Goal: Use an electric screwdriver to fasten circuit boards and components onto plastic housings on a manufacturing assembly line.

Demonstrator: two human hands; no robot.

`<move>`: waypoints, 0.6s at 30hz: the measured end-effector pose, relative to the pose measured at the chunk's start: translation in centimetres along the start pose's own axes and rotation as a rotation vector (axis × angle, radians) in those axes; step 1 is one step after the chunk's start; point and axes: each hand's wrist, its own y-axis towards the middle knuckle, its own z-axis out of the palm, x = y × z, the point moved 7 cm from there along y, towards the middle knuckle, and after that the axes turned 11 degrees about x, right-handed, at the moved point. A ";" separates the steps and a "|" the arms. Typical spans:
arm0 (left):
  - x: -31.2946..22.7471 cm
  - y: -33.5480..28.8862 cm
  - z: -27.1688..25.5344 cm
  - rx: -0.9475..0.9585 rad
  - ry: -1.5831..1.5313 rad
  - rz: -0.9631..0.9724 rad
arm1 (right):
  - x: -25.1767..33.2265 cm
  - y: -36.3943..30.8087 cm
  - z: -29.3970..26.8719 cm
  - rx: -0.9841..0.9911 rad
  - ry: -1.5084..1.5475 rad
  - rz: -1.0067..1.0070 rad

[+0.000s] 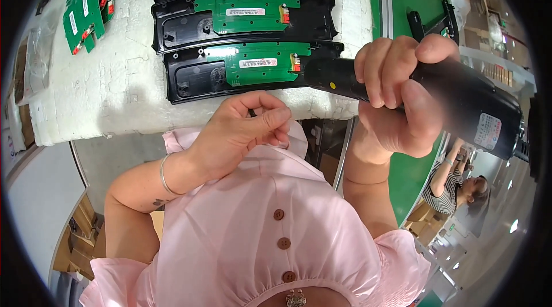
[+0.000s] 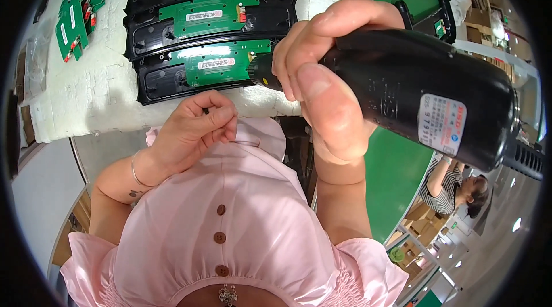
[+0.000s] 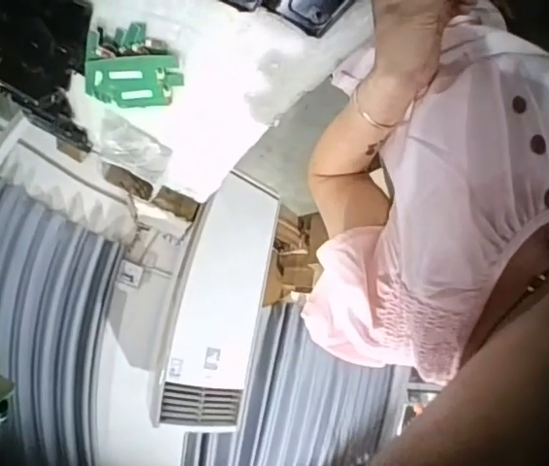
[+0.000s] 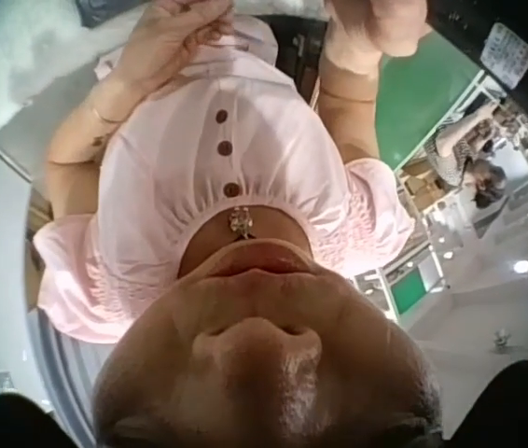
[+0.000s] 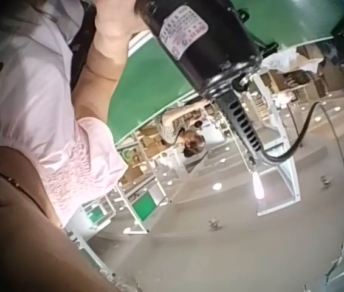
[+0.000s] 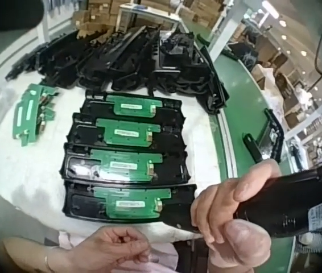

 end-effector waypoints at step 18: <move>-1.3 0.0 -1.5 -0.202 -0.236 0.075 | -1.3 0.9 1.1 0.089 -0.062 0.132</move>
